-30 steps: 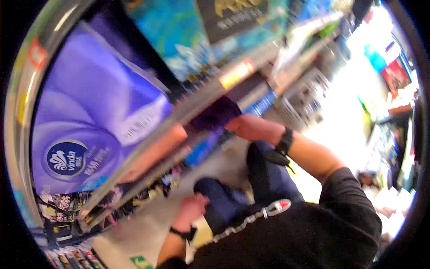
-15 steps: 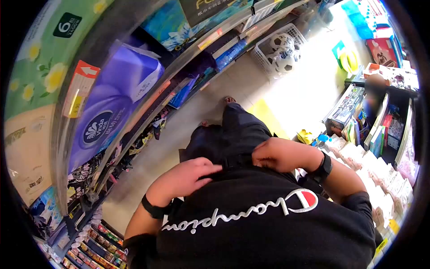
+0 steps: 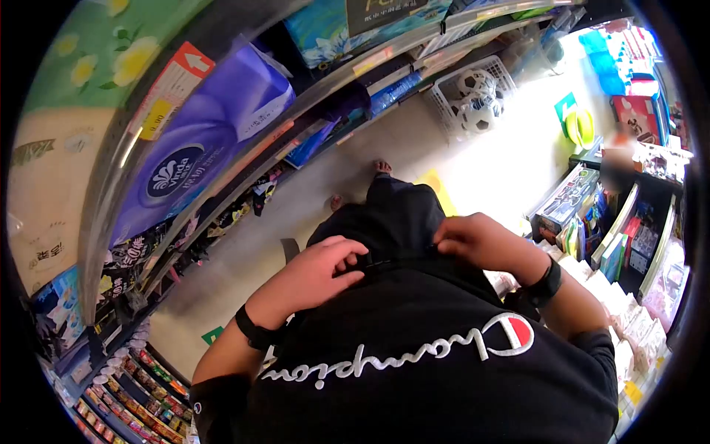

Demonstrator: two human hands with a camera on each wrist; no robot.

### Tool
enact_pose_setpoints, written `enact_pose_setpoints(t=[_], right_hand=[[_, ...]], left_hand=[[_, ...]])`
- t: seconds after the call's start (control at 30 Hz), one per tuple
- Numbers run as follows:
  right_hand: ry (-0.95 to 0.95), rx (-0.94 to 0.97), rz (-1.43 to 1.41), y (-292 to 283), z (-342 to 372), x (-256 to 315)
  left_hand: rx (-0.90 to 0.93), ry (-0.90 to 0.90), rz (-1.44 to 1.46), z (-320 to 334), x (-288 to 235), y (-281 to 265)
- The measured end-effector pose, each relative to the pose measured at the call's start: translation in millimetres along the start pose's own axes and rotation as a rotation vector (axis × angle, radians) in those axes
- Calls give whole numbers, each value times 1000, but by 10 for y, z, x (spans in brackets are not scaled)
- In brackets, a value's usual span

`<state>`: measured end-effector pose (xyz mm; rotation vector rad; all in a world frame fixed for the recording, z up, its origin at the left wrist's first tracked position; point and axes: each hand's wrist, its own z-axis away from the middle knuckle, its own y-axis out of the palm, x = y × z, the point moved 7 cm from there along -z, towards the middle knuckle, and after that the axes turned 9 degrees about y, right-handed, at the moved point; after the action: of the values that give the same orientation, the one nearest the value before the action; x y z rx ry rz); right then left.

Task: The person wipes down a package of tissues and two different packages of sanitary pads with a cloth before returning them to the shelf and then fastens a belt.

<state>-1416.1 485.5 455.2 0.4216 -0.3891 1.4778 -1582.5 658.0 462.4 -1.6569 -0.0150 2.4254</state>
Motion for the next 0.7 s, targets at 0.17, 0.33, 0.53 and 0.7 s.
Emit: enact_pose_setpoints(t=[0.17, 0.33, 0.53, 0.7], right_hand=[[-250, -3, 518, 23, -65, 240], [-229, 131, 523, -22, -51, 206], [-268, 44, 430, -18, -193, 205], [-97, 128, 467, -121, -205, 220]], left_hand=[[50, 76, -142, -113, -12, 67], [82, -20, -218, -203, 33, 52], [-122, 176, -372, -241, 48, -33], [5, 24, -415, -287, -4, -30]])
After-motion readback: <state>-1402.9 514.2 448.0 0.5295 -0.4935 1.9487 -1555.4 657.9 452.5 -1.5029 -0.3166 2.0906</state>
